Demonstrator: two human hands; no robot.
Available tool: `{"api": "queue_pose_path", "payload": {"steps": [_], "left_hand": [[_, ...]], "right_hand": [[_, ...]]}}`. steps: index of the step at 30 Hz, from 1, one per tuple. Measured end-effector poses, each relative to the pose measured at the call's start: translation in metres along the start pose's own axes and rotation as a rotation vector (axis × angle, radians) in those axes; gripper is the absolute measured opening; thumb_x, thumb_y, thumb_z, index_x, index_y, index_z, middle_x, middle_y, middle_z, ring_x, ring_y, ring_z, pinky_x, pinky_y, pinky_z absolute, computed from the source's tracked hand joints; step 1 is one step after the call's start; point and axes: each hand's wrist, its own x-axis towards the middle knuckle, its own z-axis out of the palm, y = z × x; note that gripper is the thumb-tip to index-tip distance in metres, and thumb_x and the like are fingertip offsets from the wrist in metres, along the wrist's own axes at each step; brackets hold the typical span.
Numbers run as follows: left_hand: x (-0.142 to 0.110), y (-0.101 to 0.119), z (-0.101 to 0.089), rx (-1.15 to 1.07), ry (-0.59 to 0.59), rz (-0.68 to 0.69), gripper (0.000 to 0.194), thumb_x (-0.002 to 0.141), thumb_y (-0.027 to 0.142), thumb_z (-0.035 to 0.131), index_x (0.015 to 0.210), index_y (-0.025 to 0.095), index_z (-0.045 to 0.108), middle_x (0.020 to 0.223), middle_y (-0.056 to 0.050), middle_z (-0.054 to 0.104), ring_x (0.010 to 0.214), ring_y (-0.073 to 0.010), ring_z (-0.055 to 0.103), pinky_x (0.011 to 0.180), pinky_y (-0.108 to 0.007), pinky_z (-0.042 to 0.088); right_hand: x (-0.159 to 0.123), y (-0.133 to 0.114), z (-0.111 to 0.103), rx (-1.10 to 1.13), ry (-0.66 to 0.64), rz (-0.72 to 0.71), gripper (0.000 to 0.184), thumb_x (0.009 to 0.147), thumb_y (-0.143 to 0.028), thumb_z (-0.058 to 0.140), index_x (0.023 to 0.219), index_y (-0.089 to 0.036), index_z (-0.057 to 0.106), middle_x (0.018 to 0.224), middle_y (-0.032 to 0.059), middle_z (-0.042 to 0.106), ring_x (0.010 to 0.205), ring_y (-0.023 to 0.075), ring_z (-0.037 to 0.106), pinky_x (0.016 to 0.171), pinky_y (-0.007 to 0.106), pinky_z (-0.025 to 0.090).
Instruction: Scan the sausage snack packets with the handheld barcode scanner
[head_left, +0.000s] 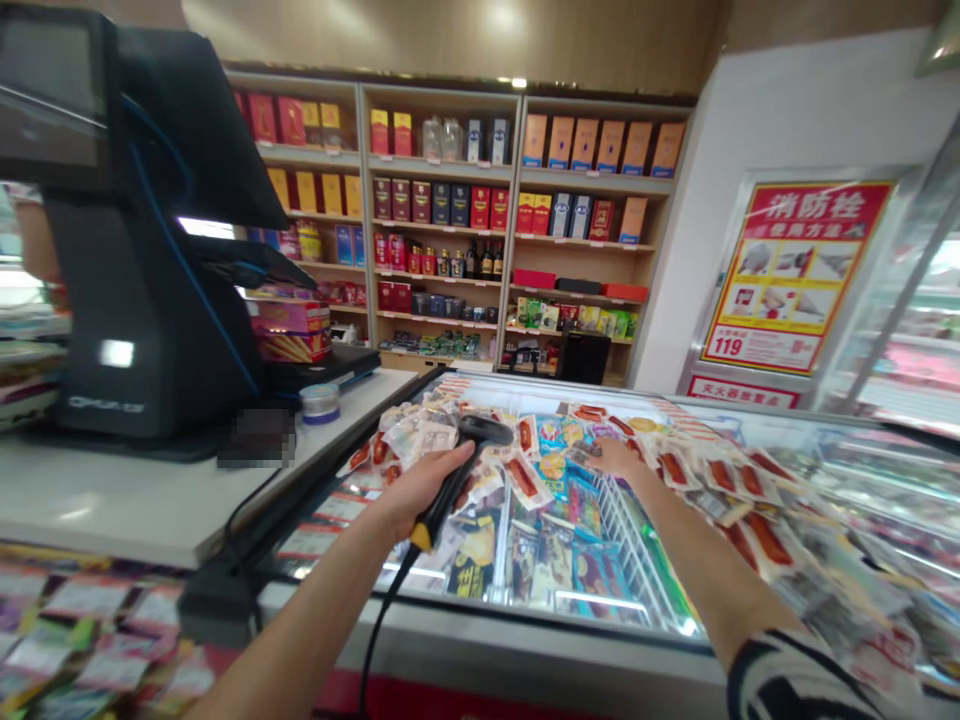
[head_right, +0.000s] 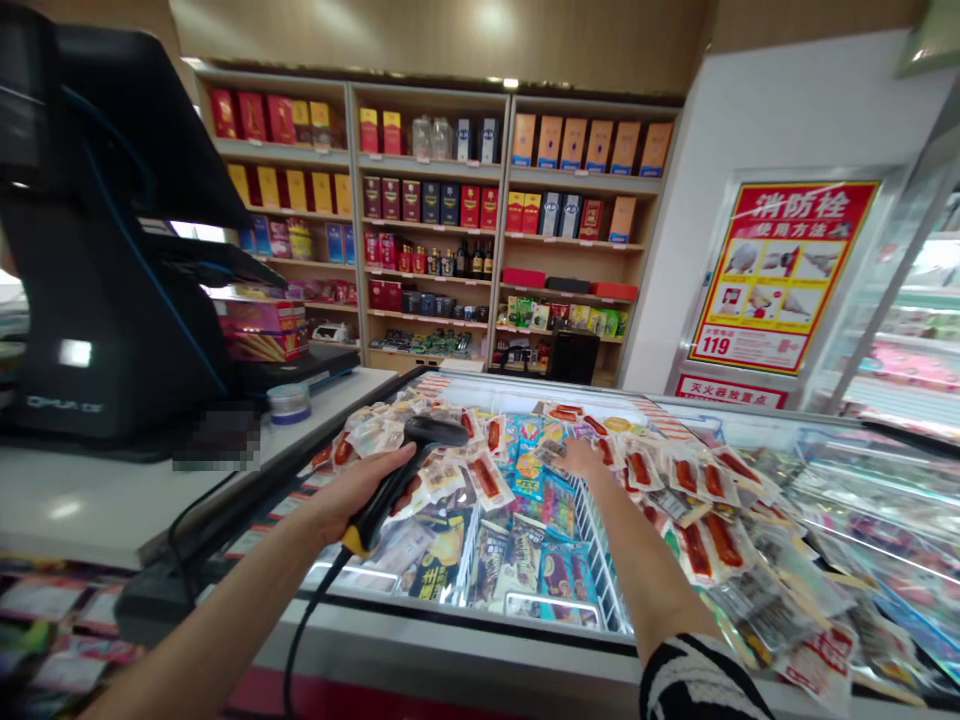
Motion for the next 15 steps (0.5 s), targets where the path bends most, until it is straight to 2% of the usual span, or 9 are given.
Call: {"api": "queue_pose_path", "payload": {"steps": [1, 3, 5, 7, 11, 15], "left_hand": [[-0.003, 0.000, 0.000, -0.002, -0.006, 0.006, 0.031, 0.068, 0.043, 0.052, 0.067, 0.013, 0.050, 0.054, -0.001, 0.054, 0.041, -0.0075, 0.048, 0.037, -0.018, 0.035], [-0.007, 0.001, 0.001, 0.000, -0.010, 0.017, 0.031, 0.068, 0.044, 0.052, 0.068, 0.013, 0.050, 0.054, -0.001, 0.054, 0.040, -0.0075, 0.048, 0.037, -0.018, 0.036], [-0.011, 0.002, 0.003, 0.003, -0.012, 0.022, 0.031, 0.067, 0.044, 0.052, 0.068, 0.012, 0.050, 0.053, -0.001, 0.054, 0.040, -0.0073, 0.048, 0.038, -0.018, 0.035], [-0.015, 0.003, 0.005, 0.007, -0.023, 0.017, 0.032, 0.067, 0.044, 0.052, 0.068, 0.012, 0.049, 0.053, -0.001, 0.054, 0.040, -0.0070, 0.047, 0.038, -0.017, 0.034], [-0.022, 0.006, 0.013, 0.022, -0.053, 0.028, 0.033, 0.068, 0.044, 0.051, 0.072, 0.012, 0.049, 0.054, -0.001, 0.053, 0.040, -0.0070, 0.048, 0.038, -0.017, 0.032], [-0.026, 0.010, 0.017, -0.007, -0.078, 0.037, 0.031, 0.067, 0.044, 0.052, 0.072, 0.013, 0.048, 0.053, 0.000, 0.053, 0.040, -0.0072, 0.047, 0.038, -0.017, 0.032]], "right_hand": [[-0.002, -0.004, 0.000, 0.002, -0.060, -0.018, 0.028, 0.052, -0.028, 0.064, 0.076, -0.016, 0.061, 0.077, 0.0056, 0.062, 0.074, 0.0187, 0.056, 0.065, 0.026, 0.039], [-0.005, -0.013, 0.000, 0.055, -0.087, -0.038, 0.027, 0.056, -0.028, 0.061, 0.078, -0.014, 0.060, 0.078, 0.0071, 0.062, 0.074, 0.0192, 0.056, 0.064, 0.026, 0.040], [-0.009, -0.020, 0.000, 0.114, -0.022, -0.038, 0.027, 0.066, -0.030, 0.050, 0.086, -0.013, 0.058, 0.083, 0.0077, 0.062, 0.076, 0.0180, 0.056, 0.065, 0.026, 0.040], [-0.014, -0.026, 0.001, 0.293, 0.062, -0.040, 0.029, 0.072, -0.028, 0.041, 0.092, -0.014, 0.055, 0.087, 0.0071, 0.062, 0.078, 0.0166, 0.056, 0.066, 0.026, 0.041], [-0.022, -0.035, 0.005, 0.730, 0.152, -0.084, 0.030, 0.069, -0.025, 0.040, 0.095, -0.015, 0.051, 0.092, 0.0052, 0.061, 0.080, 0.0157, 0.057, 0.068, 0.026, 0.042], [-0.027, -0.041, 0.008, 0.761, 0.171, -0.111, 0.030, 0.067, -0.027, 0.043, 0.092, -0.015, 0.052, 0.089, 0.0046, 0.062, 0.080, 0.0163, 0.057, 0.070, 0.027, 0.042]]}}
